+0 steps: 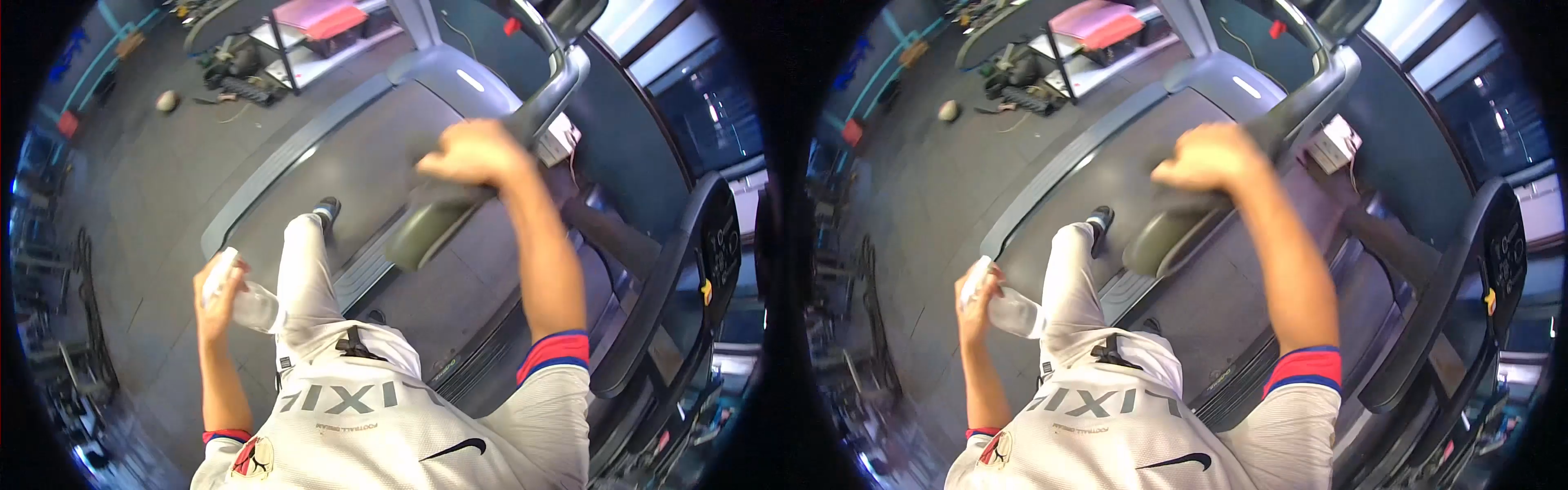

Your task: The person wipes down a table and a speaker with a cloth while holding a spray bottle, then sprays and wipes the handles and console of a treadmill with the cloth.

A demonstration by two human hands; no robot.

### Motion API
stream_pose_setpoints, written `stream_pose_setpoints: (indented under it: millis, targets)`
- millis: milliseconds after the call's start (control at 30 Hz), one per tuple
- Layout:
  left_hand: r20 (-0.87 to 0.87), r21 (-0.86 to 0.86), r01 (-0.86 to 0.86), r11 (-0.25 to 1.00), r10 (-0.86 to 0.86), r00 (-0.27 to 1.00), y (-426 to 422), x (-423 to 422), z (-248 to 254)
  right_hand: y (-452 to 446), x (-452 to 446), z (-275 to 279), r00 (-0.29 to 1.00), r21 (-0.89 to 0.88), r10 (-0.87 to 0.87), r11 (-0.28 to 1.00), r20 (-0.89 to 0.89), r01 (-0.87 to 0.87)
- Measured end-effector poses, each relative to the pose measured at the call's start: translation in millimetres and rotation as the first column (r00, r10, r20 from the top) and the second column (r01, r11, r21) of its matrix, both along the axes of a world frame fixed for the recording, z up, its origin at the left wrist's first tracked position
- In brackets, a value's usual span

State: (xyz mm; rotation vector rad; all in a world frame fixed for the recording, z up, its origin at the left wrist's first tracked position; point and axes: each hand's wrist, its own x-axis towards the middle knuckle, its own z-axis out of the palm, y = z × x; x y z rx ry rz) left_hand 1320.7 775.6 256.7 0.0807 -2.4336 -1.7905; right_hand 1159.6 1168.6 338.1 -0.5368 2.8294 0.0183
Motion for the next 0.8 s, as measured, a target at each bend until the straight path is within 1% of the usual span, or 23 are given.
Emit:
stream_pose_setpoints:
  millis: [33,67,100,133,167,200,233,267,300,333,367,400,467,500,600,667,700,733,767,800]
  targets:
    - [-0.038,0.065,0.046,0.997,-0.044,0.998,1,27,1,-24,28,-9,0.993,-0.046,0.101,0.994,-0.058,-0.103]
    - [0.002,0.050,0.141,0.989,-0.141,0.990,-1,46,5,-38,51,0,0.993,-0.128,0.105,0.985,-0.059,-0.112]
    - [-0.053,0.020,0.226,0.974,-0.225,0.973,4,61,6,-35,57,-2,0.992,-0.224,0.041,0.972,-0.117,-0.067]
    - [-0.011,0.017,0.293,0.956,-0.293,0.956,20,67,24,-26,53,-11,0.988,-0.325,-0.023,0.945,-0.155,-0.029]
    - [-0.089,-0.045,0.368,0.929,-0.371,0.925,28,73,22,-17,52,-10,0.968,-0.313,-0.098,0.949,-0.232,0.021]
    - [-0.101,-0.034,0.384,0.923,-0.386,0.917,52,84,37,-2,50,-9,0.940,-0.314,-0.181,0.945,-0.288,0.086]
    - [-0.167,-0.107,0.420,0.901,-0.432,0.886,65,84,36,14,40,-20,0.890,-0.397,-0.238,0.915,-0.388,0.071]
    - [-0.175,-0.135,0.422,0.897,-0.440,0.881,81,85,38,24,35,-34,0.828,-0.472,-0.302,0.880,-0.473,0.052]
    - [-0.243,-0.109,0.390,0.915,-0.404,0.882,95,82,26,22,31,-43,0.781,-0.508,-0.345,0.860,-0.521,0.041]
    - [-0.289,-0.215,0.385,0.898,-0.435,0.853,104,82,32,17,27,-50,0.728,-0.547,-0.388,0.837,-0.565,0.022]
    - [-0.392,-0.260,0.324,0.910,-0.406,0.825,119,78,32,16,25,-59,0.678,-0.587,-0.438,0.810,-0.590,0.012]
    - [-0.359,-0.219,0.343,0.913,-0.403,0.842,125,79,27,11,28,-61,0.677,-0.591,-0.446,0.806,-0.585,0.020]
    - [-0.373,-0.210,0.335,0.919,-0.392,0.841,138,76,23,6,33,-58,0.674,-0.606,-0.470,0.795,-0.570,0.042]
    - [-0.358,-0.208,0.313,0.927,-0.370,0.857,142,74,23,2,38,-51,0.721,-0.614,-0.465,0.786,-0.514,0.069]
    - [-0.302,-0.200,0.265,0.943,-0.317,0.899,153,69,17,-4,38,-57,0.685,-0.641,-0.490,0.766,-0.539,0.043]
    - [-0.286,-0.173,0.255,0.951,-0.297,0.911,158,63,8,-6,41,-56,0.709,-0.753,-0.567,0.653,-0.420,0.076]
    - [-0.291,-0.206,0.241,0.948,-0.295,0.910,161,60,7,-4,41,-55,0.716,-0.801,-0.600,0.592,-0.357,0.096]
    - [-0.340,-0.198,0.209,0.958,-0.267,0.902,165,53,1,1,38,-59,0.728,-0.835,-0.619,0.537,-0.294,0.119]
    - [-0.299,-0.187,0.211,0.959,-0.260,0.918,168,48,-6,9,29,-62,0.736,-0.871,-0.630,0.477,-0.247,0.116]
    - [-0.266,-0.181,0.210,0.961,-0.254,0.930,170,47,-1,19,18,-69,0.766,-0.939,-0.632,0.322,-0.119,0.120]
